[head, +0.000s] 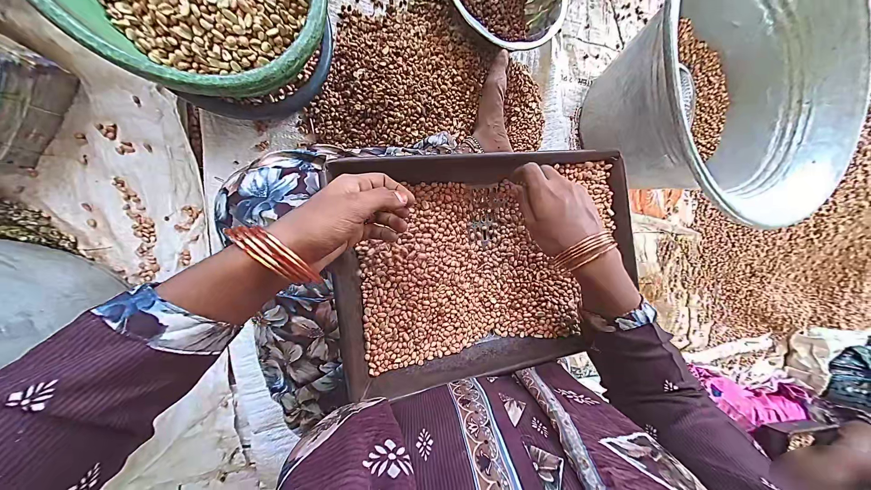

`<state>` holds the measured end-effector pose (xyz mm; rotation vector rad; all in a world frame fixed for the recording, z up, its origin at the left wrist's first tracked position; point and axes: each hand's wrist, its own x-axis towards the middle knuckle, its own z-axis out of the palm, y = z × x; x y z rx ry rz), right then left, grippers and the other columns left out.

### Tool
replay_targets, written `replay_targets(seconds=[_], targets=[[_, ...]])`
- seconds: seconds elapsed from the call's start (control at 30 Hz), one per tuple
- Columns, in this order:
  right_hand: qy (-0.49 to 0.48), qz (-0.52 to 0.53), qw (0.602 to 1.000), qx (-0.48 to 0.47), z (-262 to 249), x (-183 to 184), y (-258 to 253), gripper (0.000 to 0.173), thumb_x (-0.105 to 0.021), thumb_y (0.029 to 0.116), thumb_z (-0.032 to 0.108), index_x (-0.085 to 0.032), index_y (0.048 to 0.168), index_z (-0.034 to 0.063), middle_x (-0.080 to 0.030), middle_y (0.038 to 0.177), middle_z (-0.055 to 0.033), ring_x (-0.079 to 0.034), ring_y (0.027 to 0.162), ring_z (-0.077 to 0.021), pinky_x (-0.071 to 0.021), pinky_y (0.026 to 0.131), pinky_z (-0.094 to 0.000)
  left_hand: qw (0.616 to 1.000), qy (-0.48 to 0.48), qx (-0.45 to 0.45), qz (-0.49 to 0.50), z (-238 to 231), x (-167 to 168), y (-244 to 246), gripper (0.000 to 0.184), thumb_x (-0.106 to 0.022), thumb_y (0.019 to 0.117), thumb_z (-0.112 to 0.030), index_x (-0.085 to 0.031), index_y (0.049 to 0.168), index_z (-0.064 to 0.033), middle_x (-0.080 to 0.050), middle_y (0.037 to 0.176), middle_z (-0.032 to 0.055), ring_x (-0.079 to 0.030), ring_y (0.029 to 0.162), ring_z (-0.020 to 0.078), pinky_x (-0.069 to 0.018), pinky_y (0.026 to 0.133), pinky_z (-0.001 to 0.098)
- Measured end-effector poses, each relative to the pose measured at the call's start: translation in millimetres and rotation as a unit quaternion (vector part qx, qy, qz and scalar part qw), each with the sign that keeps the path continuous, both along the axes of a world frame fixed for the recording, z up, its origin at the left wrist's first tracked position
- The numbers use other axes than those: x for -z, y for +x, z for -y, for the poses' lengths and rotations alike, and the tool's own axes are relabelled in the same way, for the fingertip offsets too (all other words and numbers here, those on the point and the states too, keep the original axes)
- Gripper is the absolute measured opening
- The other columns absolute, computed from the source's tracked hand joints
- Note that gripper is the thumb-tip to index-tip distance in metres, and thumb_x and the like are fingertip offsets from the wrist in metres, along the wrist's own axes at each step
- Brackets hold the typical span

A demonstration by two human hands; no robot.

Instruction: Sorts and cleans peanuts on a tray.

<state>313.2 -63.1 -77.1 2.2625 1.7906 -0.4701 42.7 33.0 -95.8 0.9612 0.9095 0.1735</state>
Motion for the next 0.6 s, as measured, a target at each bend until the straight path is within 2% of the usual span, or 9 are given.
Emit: replay_targets(seconds=[0.07, 0.1, 0.17, 0.2, 0.27, 0.37, 0.47, 0.53, 0.6], targets=[[-0.116, 0.031, 0.991, 0.052, 11.2, 4.4, -5.2, 0.039, -0.050, 0.1089, 0.030, -0.055, 0.126, -0.0046, -0.063, 0.114, -0.0307, -0.068, 0.096, -0.0502, -0.0532, 0.077, -0.0649, 1.000, 0.018, 0.004, -0.003, -0.7, 1.4, 0.4, 0.017, -0.045, 0.1084, -0.012, -0.061, 0.104, -0.0096, -0.066, 0.090, -0.0001, -0.067, 0.078, 0.0083, -0.0583, 0.073, 0.0237], [-0.116, -0.014, 0.993, 0.024, 23.4, 8.6, -10.2, 0.036, -0.056, 0.1069, 0.028, -0.054, 0.122, -0.0040, -0.064, 0.107, -0.0299, -0.068, 0.088, -0.0491, -0.0540, 0.071, -0.0636, 1.000, 0.025, 0.005, -0.007, -1.4, 3.0, 0.4, 0.016, -0.045, 0.1083, -0.012, -0.061, 0.104, -0.0094, -0.066, 0.091, 0.0002, -0.067, 0.079, 0.0083, -0.0583, 0.073, 0.0235], [-0.073, -0.169, 0.978, -0.099, 38.2, 20.2, -13.8, 0.026, -0.060, 0.1031, 0.021, -0.059, 0.121, 0.0017, -0.067, 0.103, -0.0166, -0.070, 0.081, -0.0313, -0.0582, 0.070, -0.0497, 0.998, 0.050, 0.012, -0.021, -2.4, 7.6, 0.1, 0.015, -0.047, 0.1082, -0.013, -0.061, 0.105, -0.0090, -0.066, 0.092, 0.0010, -0.067, 0.078, 0.0079, -0.0580, 0.072, 0.0230], [-0.041, -0.262, 0.954, -0.142, 40.7, 22.5, -14.1, 0.026, -0.057, 0.1016, 0.016, -0.060, 0.124, 0.0034, -0.067, 0.110, -0.0115, -0.070, 0.087, -0.0223, -0.0594, 0.077, -0.0418, 0.997, 0.063, 0.020, -0.028, -2.3, 9.2, -0.4, 0.014, -0.048, 0.1081, -0.013, -0.061, 0.106, -0.0088, -0.065, 0.092, 0.0010, -0.067, 0.078, 0.0076, -0.0576, 0.072, 0.0225], [0.046, -0.321, 0.931, -0.166, 44.1, 15.8, -15.0, 0.028, -0.051, 0.1041, 0.016, -0.059, 0.128, 0.0041, -0.067, 0.117, -0.0080, -0.071, 0.090, -0.0144, -0.0630, 0.078, -0.0339, 0.995, 0.091, 0.036, -0.035, -0.2, 10.6, -0.5, 0.013, -0.050, 0.1078, -0.013, -0.061, 0.105, -0.0088, -0.065, 0.091, 0.0003, -0.066, 0.076, 0.0060, -0.0570, 0.070, 0.0206], [0.067, -0.134, 0.985, -0.090, 51.0, -2.4, -7.3, 0.027, -0.052, 0.1067, 0.020, -0.060, 0.124, 0.0023, -0.069, 0.104, -0.0142, -0.070, 0.073, -0.0280, -0.0565, 0.061, -0.0463, 0.984, 0.146, 0.082, -0.055, 2.2, 12.1, -1.0, 0.010, -0.053, 0.1065, -0.013, -0.062, 0.105, -0.0095, -0.066, 0.090, -0.0001, -0.064, 0.072, 0.0045, -0.0546, 0.066, 0.0194], [-0.167, -0.001, 0.986, 0.020, 58.9, -2.0, -11.5, 0.041, -0.053, 0.1078, 0.037, -0.057, 0.121, -0.0012, -0.067, 0.096, -0.0237, -0.069, 0.083, -0.0442, -0.0541, 0.070, -0.0608, 0.963, 0.217, 0.135, -0.082, 4.5, 16.6, -2.5, 0.010, -0.056, 0.1056, -0.019, -0.065, 0.106, -0.0145, -0.066, 0.086, -0.0026, -0.059, 0.069, 0.0045, -0.0496, 0.064, 0.0238], [-0.279, -0.065, 0.958, -0.015, 67.3, 2.8, -24.3, 0.041, -0.052, 0.1078, 0.038, -0.056, 0.118, -0.0016, -0.066, 0.095, -0.0228, -0.070, 0.090, -0.0419, -0.0544, 0.077, -0.0577, 0.947, 0.256, 0.169, -0.100, 6.3, 14.2, -3.3, 0.011, -0.058, 0.1053, -0.023, -0.066, 0.109, -0.0155, -0.067, 0.089, -0.0031, -0.061, 0.077, 0.0065, -0.0495, 0.071, 0.0312], [-0.260, -0.247, 0.925, -0.128, 78.1, 4.0, -32.9, 0.037, -0.051, 0.1076, 0.031, -0.059, 0.121, -0.0026, -0.068, 0.100, -0.0192, -0.069, 0.091, -0.0352, -0.0545, 0.081, -0.0517, 0.928, 0.302, 0.192, -0.107, 9.7, 14.0, -3.4, 0.011, -0.061, 0.1037, -0.022, -0.067, 0.109, -0.0147, -0.068, 0.091, -0.0025, -0.062, 0.077, 0.0067, -0.0505, 0.071, 0.0319]])
